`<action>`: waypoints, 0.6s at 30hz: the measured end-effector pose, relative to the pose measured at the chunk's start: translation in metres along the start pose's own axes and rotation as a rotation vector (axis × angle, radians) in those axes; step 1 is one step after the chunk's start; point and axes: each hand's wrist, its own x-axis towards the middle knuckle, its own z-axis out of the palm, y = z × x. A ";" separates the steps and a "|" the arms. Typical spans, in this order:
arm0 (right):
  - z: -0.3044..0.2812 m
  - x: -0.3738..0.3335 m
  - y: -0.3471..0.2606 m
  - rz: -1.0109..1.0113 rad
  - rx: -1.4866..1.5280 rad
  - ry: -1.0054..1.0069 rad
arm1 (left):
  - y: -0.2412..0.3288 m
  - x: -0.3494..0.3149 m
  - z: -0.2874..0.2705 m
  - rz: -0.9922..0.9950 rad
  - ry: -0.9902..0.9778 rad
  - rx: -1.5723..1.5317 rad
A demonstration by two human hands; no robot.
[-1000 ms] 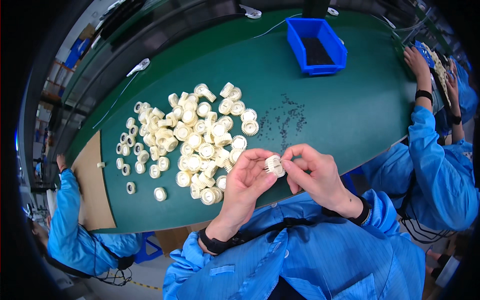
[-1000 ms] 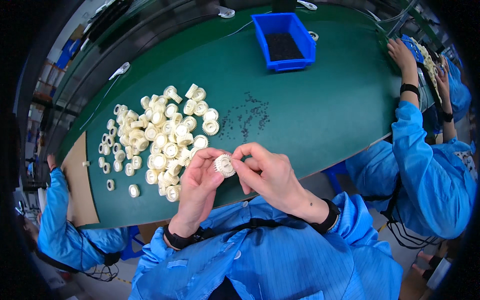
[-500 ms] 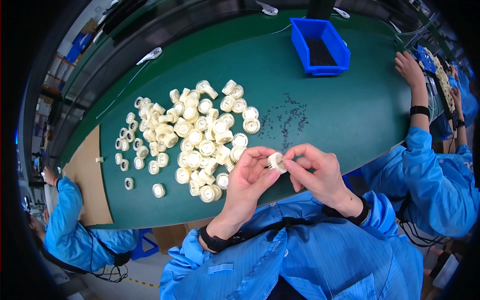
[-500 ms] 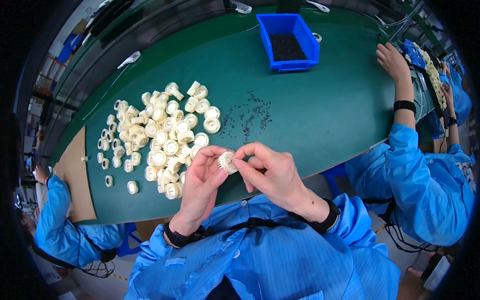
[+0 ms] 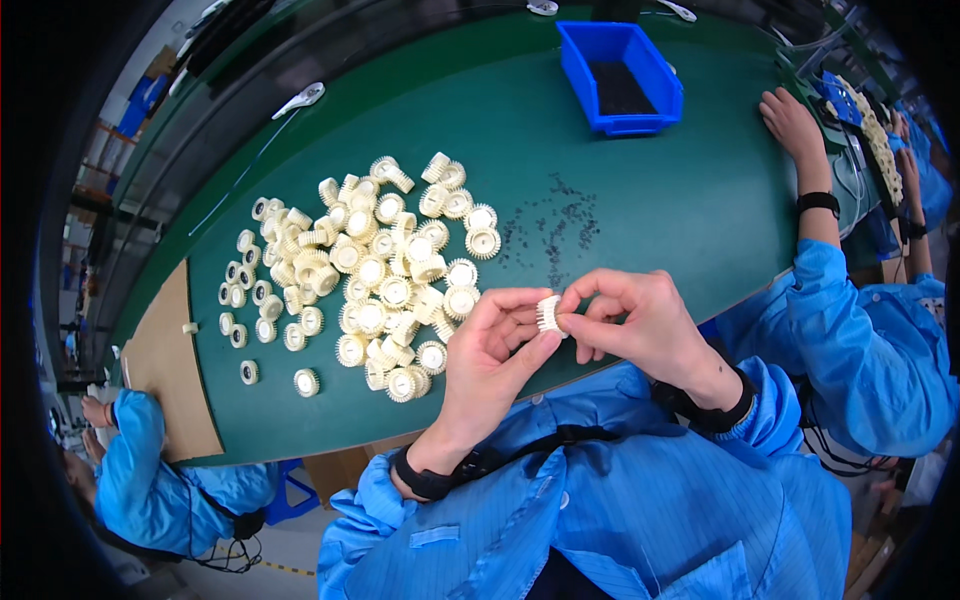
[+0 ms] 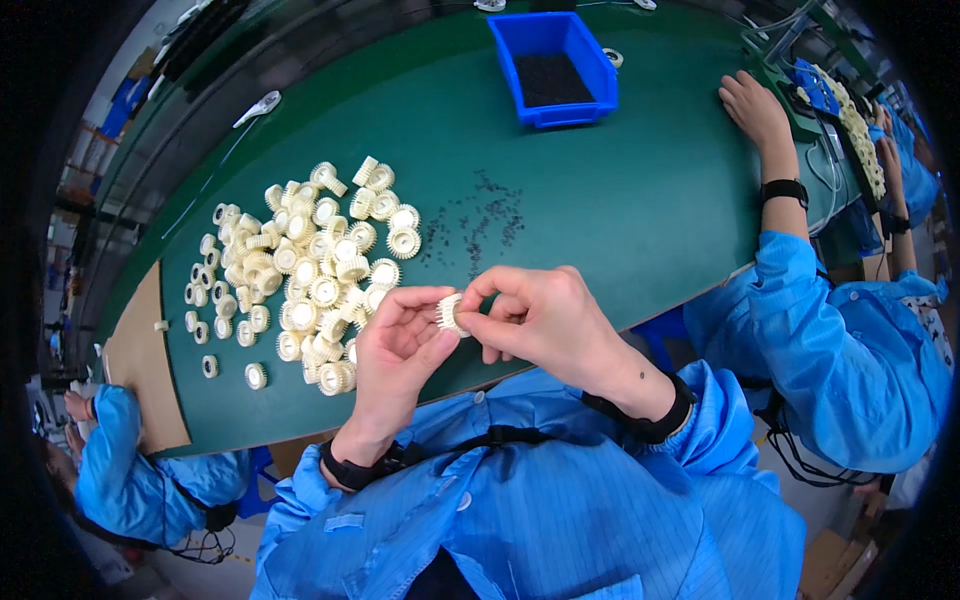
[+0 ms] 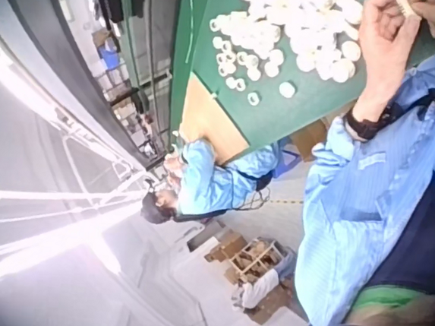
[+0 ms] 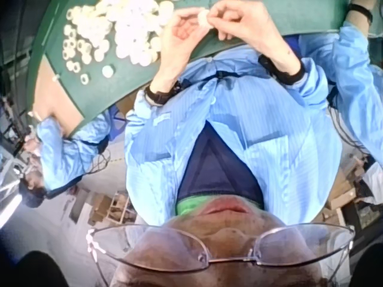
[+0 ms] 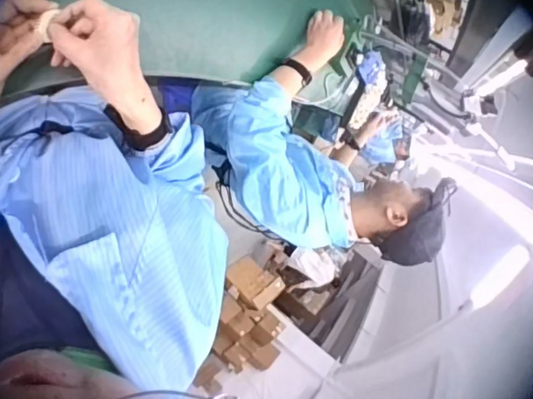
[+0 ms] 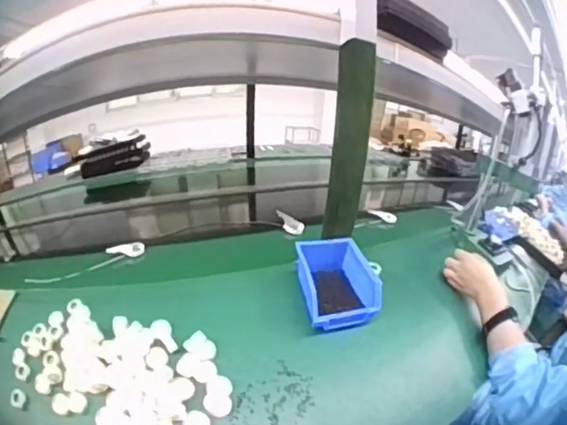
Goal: The person is assembling plastic gear components at a factory workbench.
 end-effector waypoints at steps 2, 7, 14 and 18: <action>0.000 -0.001 -0.002 -0.028 -0.145 0.014 | 0.000 -0.001 -0.003 -0.018 -0.024 -0.013; 0.005 -0.006 0.009 -0.138 -0.020 0.118 | -0.006 0.000 0.000 -0.040 -0.001 -0.089; 0.009 -0.006 0.013 -0.175 -0.035 0.132 | -0.003 -0.004 0.007 0.014 0.029 0.071; 0.011 -0.007 0.017 -0.162 0.016 0.126 | -0.001 -0.004 0.011 0.011 0.071 0.135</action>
